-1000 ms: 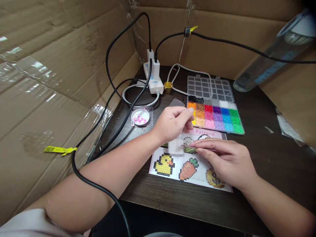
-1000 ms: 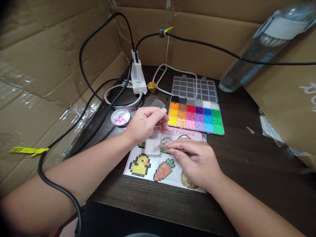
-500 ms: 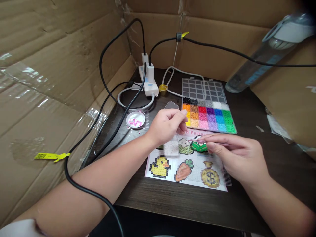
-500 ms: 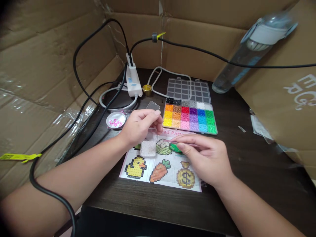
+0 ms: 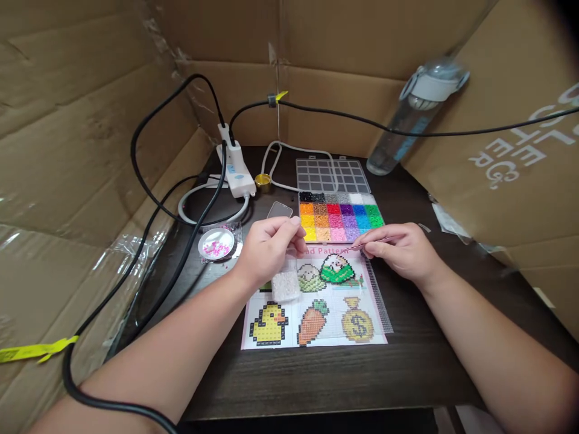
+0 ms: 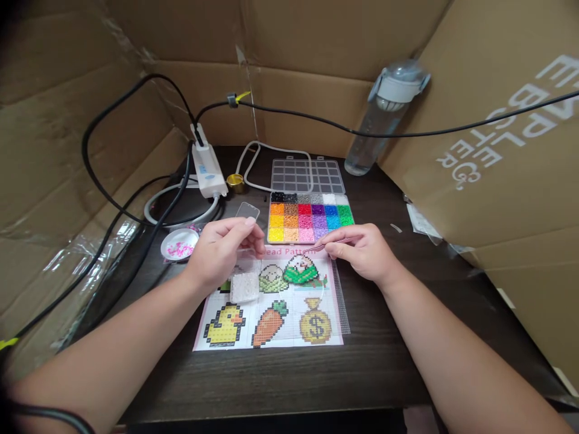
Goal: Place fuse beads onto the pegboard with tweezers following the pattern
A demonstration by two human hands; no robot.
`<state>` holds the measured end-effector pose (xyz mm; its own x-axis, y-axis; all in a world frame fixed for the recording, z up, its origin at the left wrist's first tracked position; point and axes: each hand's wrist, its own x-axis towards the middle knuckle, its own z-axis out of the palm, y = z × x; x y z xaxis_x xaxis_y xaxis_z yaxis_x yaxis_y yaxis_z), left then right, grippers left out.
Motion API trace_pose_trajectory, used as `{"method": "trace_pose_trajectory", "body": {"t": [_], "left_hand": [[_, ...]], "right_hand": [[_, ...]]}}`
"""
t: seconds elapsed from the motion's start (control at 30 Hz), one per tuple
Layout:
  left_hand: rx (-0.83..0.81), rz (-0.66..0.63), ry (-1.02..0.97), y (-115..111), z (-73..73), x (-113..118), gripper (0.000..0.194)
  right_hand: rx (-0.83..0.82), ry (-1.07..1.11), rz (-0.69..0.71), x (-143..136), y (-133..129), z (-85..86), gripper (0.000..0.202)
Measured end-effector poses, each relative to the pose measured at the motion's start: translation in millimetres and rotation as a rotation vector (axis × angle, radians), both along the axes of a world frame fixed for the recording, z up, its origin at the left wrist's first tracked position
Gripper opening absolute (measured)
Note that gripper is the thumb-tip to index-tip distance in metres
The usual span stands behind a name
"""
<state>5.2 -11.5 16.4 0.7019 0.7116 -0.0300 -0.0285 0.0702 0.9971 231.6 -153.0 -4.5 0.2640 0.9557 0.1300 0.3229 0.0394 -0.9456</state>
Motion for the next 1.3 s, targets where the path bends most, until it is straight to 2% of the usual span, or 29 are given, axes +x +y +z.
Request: {"method": "trace_pose_trajectory", "body": {"t": [0.13,0.5,0.83,1.3], "left_hand": [[-0.009,0.002,0.001,0,0.5,0,0.031],[0.005,0.017,-0.007,0,1.1,0,0.031],[-0.015,0.020,-0.007,1,-0.3,1,0.030],[0.008,0.014,-0.029,2,-2.7,2,0.032]], "right_hand": [[-0.010,0.020,0.023,5,-1,-0.2,0.015],[-0.125,0.077,0.248,33,-6,-0.4,0.013],[-0.188,0.001,0.285,34,-7,7.6,0.014],[-0.200,-0.025,0.229,34,-8,2.9,0.016]]}}
